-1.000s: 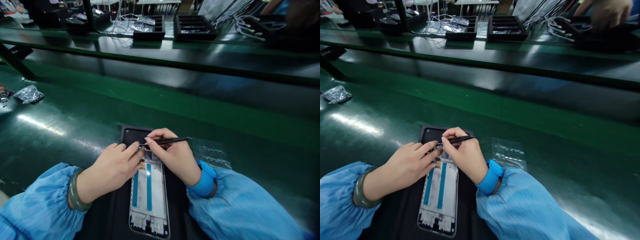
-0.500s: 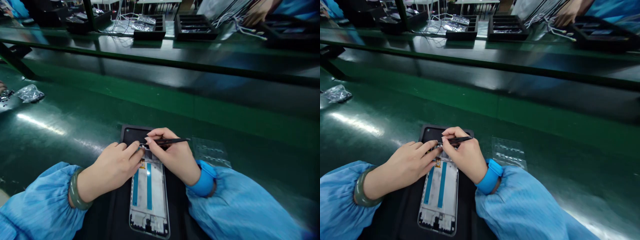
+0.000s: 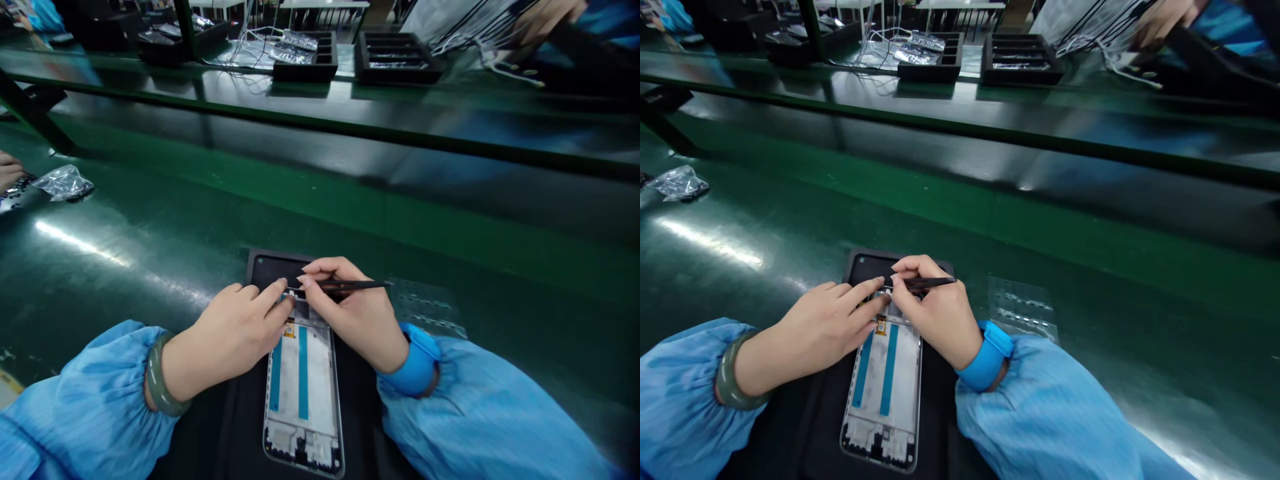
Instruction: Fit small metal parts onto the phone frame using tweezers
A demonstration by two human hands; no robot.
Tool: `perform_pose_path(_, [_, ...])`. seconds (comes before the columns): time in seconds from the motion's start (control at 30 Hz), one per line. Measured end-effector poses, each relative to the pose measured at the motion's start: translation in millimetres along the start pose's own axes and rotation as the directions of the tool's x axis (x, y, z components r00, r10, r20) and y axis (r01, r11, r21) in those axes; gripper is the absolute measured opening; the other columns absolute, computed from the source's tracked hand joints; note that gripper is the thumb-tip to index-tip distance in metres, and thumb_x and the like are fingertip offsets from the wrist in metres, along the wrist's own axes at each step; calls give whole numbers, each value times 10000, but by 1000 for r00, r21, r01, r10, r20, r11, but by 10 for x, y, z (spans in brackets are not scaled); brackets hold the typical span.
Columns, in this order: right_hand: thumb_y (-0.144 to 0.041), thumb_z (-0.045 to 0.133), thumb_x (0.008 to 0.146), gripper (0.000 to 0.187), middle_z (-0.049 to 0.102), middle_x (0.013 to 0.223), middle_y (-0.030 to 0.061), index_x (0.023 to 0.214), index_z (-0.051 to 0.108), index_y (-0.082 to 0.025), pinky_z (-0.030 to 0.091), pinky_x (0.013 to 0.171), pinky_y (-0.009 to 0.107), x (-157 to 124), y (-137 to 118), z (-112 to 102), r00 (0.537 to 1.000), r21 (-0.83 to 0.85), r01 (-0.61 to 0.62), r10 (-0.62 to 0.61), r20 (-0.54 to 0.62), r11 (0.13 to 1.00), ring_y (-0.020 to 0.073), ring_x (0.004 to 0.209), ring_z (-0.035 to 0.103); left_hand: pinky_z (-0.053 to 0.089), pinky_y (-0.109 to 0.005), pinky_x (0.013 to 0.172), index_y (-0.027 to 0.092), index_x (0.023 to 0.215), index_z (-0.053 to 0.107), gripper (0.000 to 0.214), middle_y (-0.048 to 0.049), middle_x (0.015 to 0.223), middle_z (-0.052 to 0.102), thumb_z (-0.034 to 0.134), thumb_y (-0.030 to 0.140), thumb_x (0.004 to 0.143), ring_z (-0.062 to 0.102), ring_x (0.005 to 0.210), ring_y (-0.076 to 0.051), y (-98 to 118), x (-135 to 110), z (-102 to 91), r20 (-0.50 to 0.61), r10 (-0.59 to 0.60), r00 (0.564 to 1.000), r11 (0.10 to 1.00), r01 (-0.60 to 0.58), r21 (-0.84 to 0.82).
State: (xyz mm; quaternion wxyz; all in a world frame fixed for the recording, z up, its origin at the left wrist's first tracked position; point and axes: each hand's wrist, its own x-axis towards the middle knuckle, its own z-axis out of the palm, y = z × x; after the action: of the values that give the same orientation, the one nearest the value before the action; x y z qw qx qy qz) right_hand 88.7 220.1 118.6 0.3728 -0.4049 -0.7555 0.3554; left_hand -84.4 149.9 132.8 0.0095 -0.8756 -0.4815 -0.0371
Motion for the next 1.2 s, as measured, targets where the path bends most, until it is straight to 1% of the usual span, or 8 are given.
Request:
perform_pose_path(0.13, [-186, 561, 830, 63, 630, 813, 7, 884, 563, -220, 519, 658, 259, -2, -8, 0, 1000, -19, 29, -29, -5, 999, 151, 724, 631, 501, -380, 688, 142, 1240, 489, 337, -111, 1311, 501, 404, 255, 935, 601, 916, -235, 5, 3, -10, 5, 2, 1000, 1000, -2, -5])
perform_pose_path(0.33, [-154, 566, 827, 88, 625, 815, 1, 893, 558, -213, 518, 661, 234, 0, -14, 7, 998, -29, 55, -55, 0, 998, 134, 723, 629, 502, -388, 677, 148, 1254, 474, 343, -94, 1314, 497, 386, 261, 942, 602, 902, -234, 4, 15, -22, 27, -6, 1000, 1000, 6, -7])
perform_pose_path(0.53, [-148, 592, 820, 111, 621, 806, -15, 903, 567, -218, 520, 651, 207, -10, 21, 11, 994, -22, 101, -102, -47, 995, 116, 714, 628, 495, -381, 673, 150, 1264, 466, 350, -83, 1334, 482, 374, 269, 947, 602, 881, -224, 5, 15, -11, 23, -10, 1000, 1000, 9, 7])
perform_pose_path(0.73, [-122, 578, 823, 143, 628, 827, -9, 922, 563, -223, 530, 657, 215, -14, 29, 33, 991, -60, 135, -136, -12, 989, 120, 719, 632, 487, -377, 651, 148, 1267, 463, 356, -79, 1315, 499, 333, 277, 962, 600, 873, -225, 20, 11, -30, 22, -12, 1000, 1000, 11, 7])
perform_pose_path(0.87, [-113, 578, 820, 159, 633, 848, -3, 933, 570, -223, 533, 673, 234, -26, 9, 22, 985, -87, 173, -174, -6, 981, 129, 727, 632, 479, -369, 622, 132, 1272, 456, 364, -81, 1303, 508, 337, 278, 960, 597, 858, -223, 20, 18, -41, 23, -9, 1000, 1000, 9, 11])
perform_pose_path(1.03, [-135, 578, 827, 150, 632, 845, -2, 944, 563, -228, 540, 666, 237, -31, 23, 13, 991, -53, 132, -133, -33, 990, 136, 736, 643, 471, -368, 626, 141, 1267, 466, 359, -83, 1320, 493, 354, 277, 954, 597, 828, -212, 6, 12, -25, 18, -4, 1000, 1000, 3, 24])
perform_pose_path(1.2, [-135, 568, 827, 135, 635, 843, -1, 928, 563, -225, 539, 656, 244, -7, 1, 9, 989, -85, 149, -150, -2, 985, 134, 716, 638, 464, -360, 613, 137, 1251, 479, 350, -83, 1314, 499, 360, 275, 952, 594, 824, -212, 6, 13, -23, 21, 2, 1000, 1000, -2, 26])
